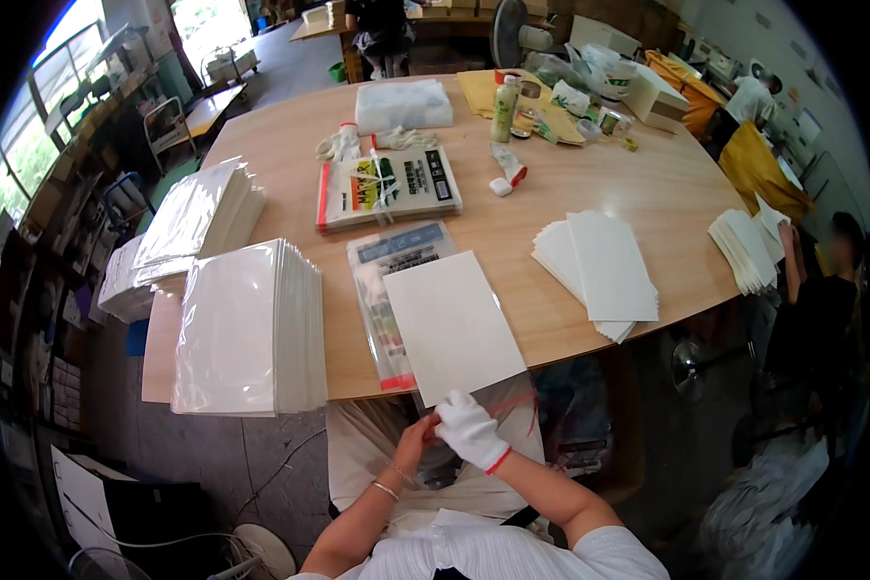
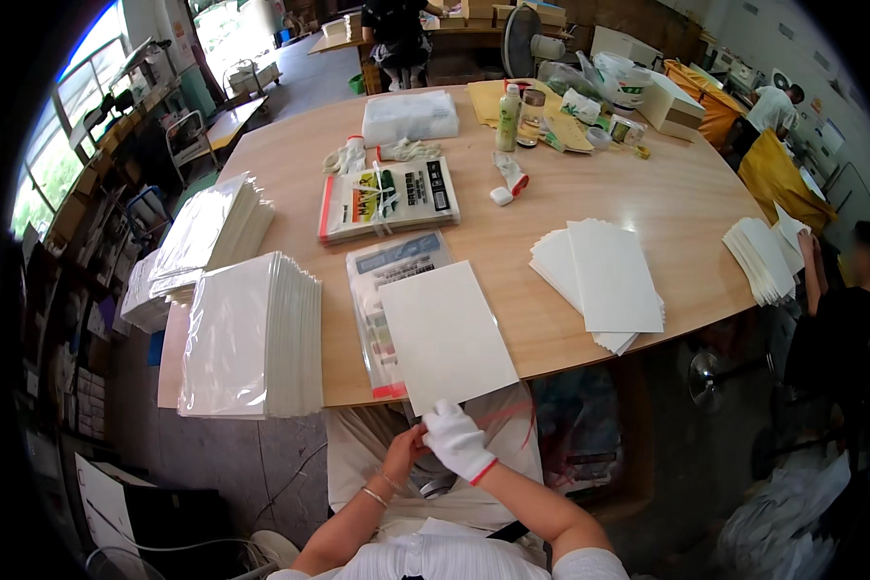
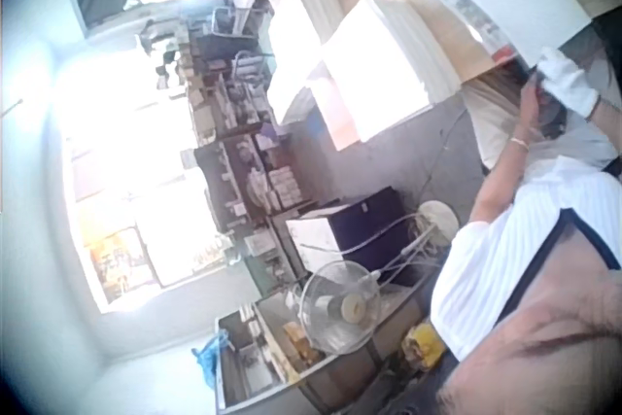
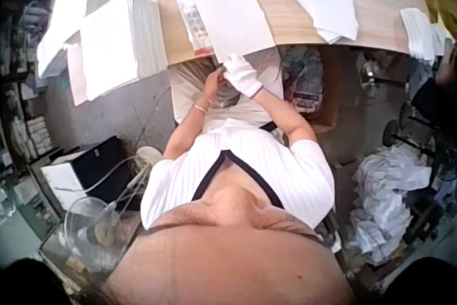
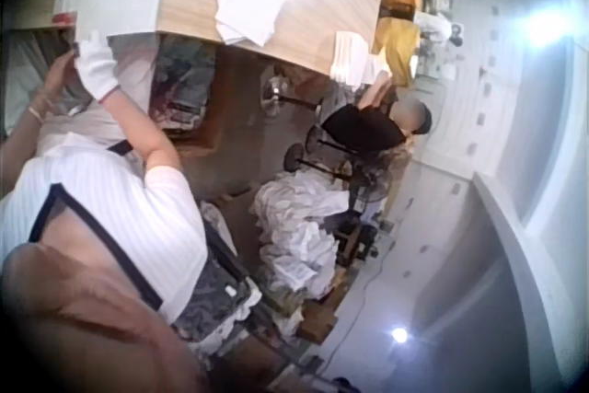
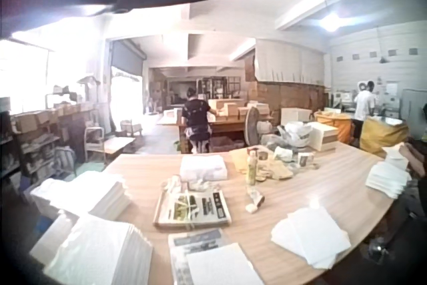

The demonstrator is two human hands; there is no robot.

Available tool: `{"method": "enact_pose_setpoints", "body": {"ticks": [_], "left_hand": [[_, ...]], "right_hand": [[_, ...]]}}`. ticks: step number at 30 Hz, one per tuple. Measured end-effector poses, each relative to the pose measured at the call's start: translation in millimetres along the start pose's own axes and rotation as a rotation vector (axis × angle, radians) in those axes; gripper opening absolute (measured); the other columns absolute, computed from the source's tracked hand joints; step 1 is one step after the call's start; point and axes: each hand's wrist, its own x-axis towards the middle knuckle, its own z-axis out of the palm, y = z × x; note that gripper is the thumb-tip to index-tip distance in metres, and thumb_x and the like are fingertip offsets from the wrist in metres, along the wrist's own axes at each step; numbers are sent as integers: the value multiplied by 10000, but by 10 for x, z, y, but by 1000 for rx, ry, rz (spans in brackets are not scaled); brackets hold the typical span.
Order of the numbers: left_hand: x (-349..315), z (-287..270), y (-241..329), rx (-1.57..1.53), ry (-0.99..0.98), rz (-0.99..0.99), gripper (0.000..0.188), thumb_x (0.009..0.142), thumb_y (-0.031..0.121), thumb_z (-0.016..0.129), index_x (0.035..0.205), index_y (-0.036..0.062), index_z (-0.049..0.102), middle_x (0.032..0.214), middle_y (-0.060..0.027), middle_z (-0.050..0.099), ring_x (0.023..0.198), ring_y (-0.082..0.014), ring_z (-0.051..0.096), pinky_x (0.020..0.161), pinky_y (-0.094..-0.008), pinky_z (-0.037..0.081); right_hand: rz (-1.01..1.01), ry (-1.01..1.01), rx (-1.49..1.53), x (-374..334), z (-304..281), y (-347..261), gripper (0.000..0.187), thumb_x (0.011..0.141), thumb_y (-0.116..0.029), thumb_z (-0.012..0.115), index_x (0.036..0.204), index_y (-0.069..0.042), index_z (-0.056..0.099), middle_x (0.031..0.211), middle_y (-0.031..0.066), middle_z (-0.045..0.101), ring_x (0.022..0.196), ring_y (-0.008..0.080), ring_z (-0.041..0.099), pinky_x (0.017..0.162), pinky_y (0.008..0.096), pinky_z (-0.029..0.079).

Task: The person sits on the floor and repeatedly inserts white book covers into clear plastic sleeves. They pick up a cover, slide it into a sleeve, and place the sleeved item onto a stack on the table.

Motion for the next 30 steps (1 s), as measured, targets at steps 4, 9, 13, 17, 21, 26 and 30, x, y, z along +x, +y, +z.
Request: {"method": "enact_pose_setpoints", "body": {"ticks": [4, 9, 13, 17, 21, 26, 30], "left_hand": [[-51, 144, -6, -196, 107, 72, 364, 905, 289, 362, 1024, 12, 566, 1005, -69, 609, 864, -153, 590, 719, -292, 474], [-105, 138, 182, -181, 169, -26, 381, 853, 248, 345, 986, -38, 559, 1005, -121, 611, 918, -224, 614, 709, -310, 486], [-105, -72, 101, 111, 22, 112, 366, 892, 250, 357, 986, -34, 569, 978, -101, 613, 891, -226, 619, 738, -299, 471], [-116, -265, 5, 594, 259, 480, 230, 859, 132, 482, 1029, -1, 559, 1014, -126, 579, 906, -251, 565, 827, -348, 424], [-244, -94, 332, 1313, 467, 971, 305, 748, 106, 628, 1044, 61, 570, 1150, -139, 484, 1047, -313, 452, 889, -381, 371], [-151, 73, 568, 1550, 234, 1132, 314, 680, 147, 704, 979, 102, 618, 1146, -99, 485, 1045, -309, 444, 886, -388, 373], [-46, -73, 694, 1414, 14, 1091, 146, 710, 180, 689, 784, 77, 616, 827, -67, 600, 729, -254, 555, 626, -340, 455]], "right_hand": [[-110, -54, -52, 26, 226, 20, 118, 654, -140, 604, 684, -49, 537, 751, 129, 507, 754, 323, 533, 644, 397, 449], [187, 236, -271, -80, -848, 1022, 114, 773, -128, 525, 688, -53, 538, 739, 107, 540, 671, 227, 549, 584, 365, 442], [682, 1261, 480, -1148, -1889, 2259, 140, 800, -104, 476, 688, -30, 513, 763, 96, 575, 727, 185, 578, 654, 316, 472], [946, -358, -496, -1621, -1277, 2205, 163, 782, -183, 521, 823, -27, 539, 844, 153, 580, 843, 261, 576, 743, 357, 468], [419, -164, -209, -1506, -684, 1951, 312, 737, -168, 564, 1022, -44, 539, 918, 144, 567, 909, 309, 542, 745, 370, 455], [192, 49, 240, -334, -815, 1215, 194, 700, -93, 604, 884, -41, 571, 808, 97, 588, 744, 279, 579, 657, 339, 476], [-319, 47, 172, -210, -833, 1459, 96, 727, -113, 611, 774, -31, 593, 673, 80, 577, 624, 257, 585, 586, 335, 481]]}}
